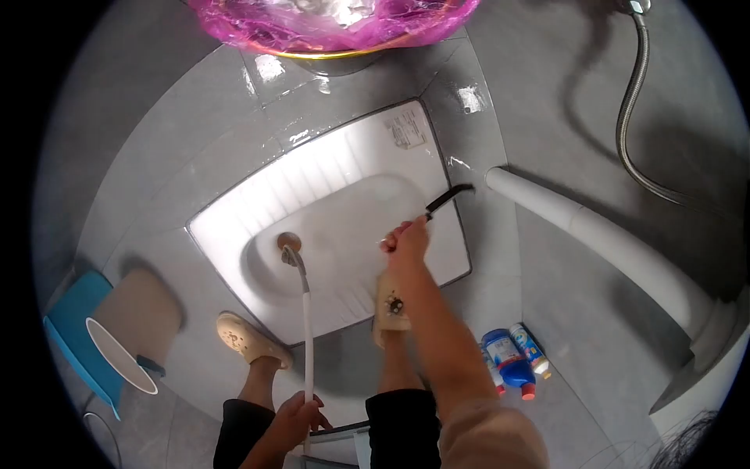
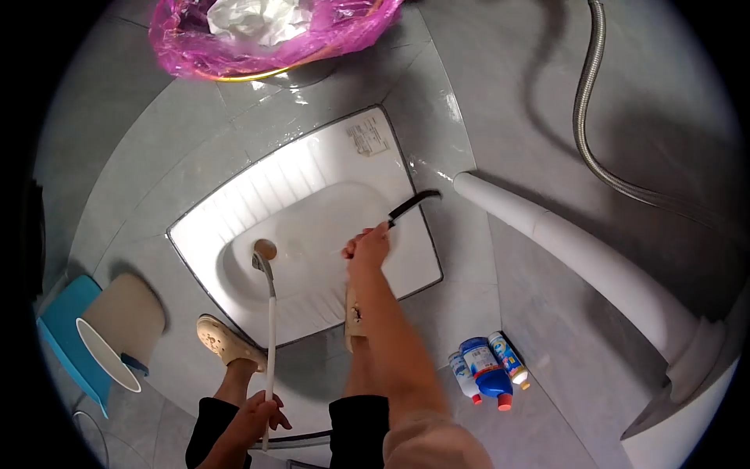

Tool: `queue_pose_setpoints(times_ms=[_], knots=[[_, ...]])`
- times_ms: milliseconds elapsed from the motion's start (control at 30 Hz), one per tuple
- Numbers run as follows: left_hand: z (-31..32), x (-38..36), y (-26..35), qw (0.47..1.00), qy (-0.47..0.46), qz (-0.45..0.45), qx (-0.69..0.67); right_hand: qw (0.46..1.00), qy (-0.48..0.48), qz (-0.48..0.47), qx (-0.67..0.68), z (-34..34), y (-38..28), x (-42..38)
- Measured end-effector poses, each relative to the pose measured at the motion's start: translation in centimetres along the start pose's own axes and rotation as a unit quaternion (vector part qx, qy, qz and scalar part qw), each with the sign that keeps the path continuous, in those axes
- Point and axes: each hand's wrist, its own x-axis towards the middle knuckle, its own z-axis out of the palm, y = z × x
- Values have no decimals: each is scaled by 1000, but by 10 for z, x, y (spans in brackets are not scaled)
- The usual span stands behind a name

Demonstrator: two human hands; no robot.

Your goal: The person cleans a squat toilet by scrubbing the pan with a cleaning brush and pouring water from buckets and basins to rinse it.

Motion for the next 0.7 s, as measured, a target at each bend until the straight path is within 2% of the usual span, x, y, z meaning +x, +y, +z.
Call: queue_pose_setpoints(times_ms=[67,100,133,167,233,300,333,433,467,500,600,700], knots=[[-5,0,-4,1000,5,-19,4,990,73,-74,-99,-18,-18,25],[-7,2,-5,999,12,-39,8,959,114,-124,-226,-36,-31,65],[-9,2,-7,999,11,-41,6,888,177,-275,-322,-45,-45,85],[-12,-1,-10,999,-5,-27,16,887,180,-275,-325,-55,-50,82],[-12,-4,-8,999,-25,-12,20,897,94,-114,-416,-65,-61,64],[-13,-4,-2,997,-30,-60,37,787,122,-232,-559,-47,-35,23],[-15,-4,-2,997,-29,-58,38,787,122,-234,-557,-38,-42,25],[-18,-4,-6,998,-34,-48,18,876,115,-141,-447,-6,-81,50],[-19,-5,-8,999,-31,-21,16,898,114,-108,-410,-3,-86,50],[-19,-6,-9,999,-29,9,11,896,116,-107,-414,-3,-87,45],[-21,-7,2,999,-41,-20,2,973,-4,-92,-213,25,-104,35],[-23,-7,-4,1000,-27,-3,8,993,-108,-46,-5,28,-104,16]])
